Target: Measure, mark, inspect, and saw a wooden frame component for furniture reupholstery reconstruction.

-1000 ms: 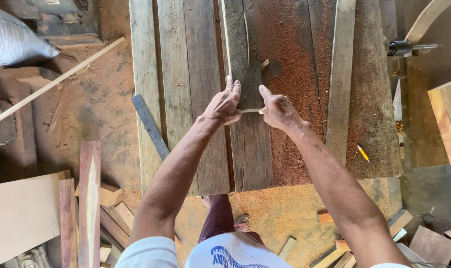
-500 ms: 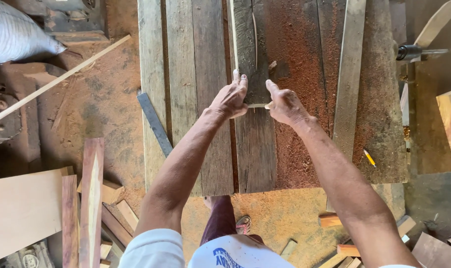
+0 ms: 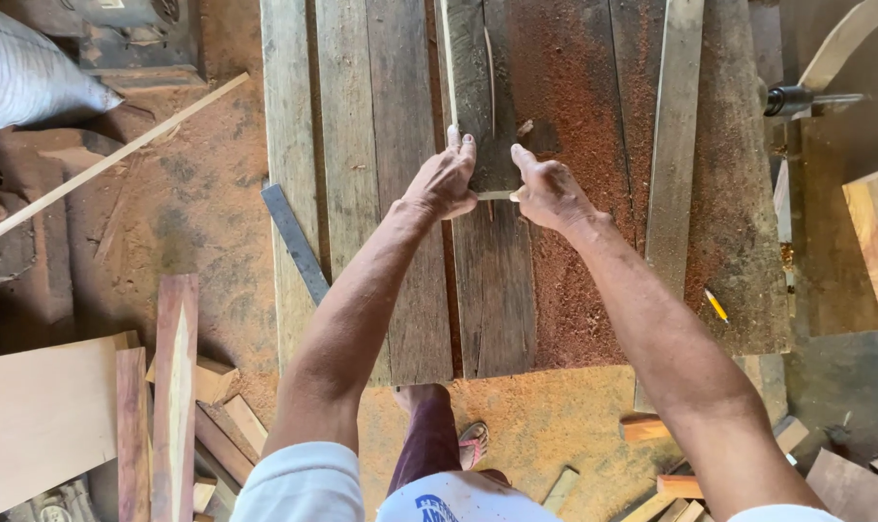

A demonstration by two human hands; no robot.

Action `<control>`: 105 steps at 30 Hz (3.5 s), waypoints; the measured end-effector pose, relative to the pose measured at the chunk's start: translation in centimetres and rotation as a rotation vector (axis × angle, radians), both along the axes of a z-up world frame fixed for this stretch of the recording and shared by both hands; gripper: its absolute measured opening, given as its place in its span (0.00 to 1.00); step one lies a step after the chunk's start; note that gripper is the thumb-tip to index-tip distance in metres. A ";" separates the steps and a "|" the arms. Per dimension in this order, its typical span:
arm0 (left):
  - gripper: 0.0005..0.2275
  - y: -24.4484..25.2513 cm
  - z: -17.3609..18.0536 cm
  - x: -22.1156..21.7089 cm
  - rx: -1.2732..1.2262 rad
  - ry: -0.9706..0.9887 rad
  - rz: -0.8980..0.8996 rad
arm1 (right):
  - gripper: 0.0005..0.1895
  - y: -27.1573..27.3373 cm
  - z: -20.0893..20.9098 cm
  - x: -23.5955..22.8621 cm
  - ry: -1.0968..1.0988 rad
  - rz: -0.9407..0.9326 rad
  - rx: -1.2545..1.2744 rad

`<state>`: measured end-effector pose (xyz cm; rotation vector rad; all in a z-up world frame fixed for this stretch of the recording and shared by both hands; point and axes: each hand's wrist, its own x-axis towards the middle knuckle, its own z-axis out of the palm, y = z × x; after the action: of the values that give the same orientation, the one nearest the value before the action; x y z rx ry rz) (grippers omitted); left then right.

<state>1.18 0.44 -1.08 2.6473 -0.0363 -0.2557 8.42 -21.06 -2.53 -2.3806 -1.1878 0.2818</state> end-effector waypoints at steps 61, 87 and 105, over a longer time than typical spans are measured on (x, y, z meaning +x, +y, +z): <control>0.36 16.9 -0.9 13.8 0.021 -0.135 0.165 | 0.48 -1.7 -5.2 19.8 -0.480 -0.246 0.012; 0.09 -1.5 7.3 -21.0 -0.147 -0.312 0.506 | 0.16 -16.3 1.5 -38.1 1.350 -0.959 1.268; 0.31 -25.0 2.6 -33.0 -0.735 0.305 0.290 | 0.23 -17.4 -6.3 -45.2 1.890 -0.783 1.545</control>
<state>-31.83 -24.52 1.55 1.8346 0.2947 -0.4445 -36.74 -38.44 -8.79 -0.3457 0.4851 0.6697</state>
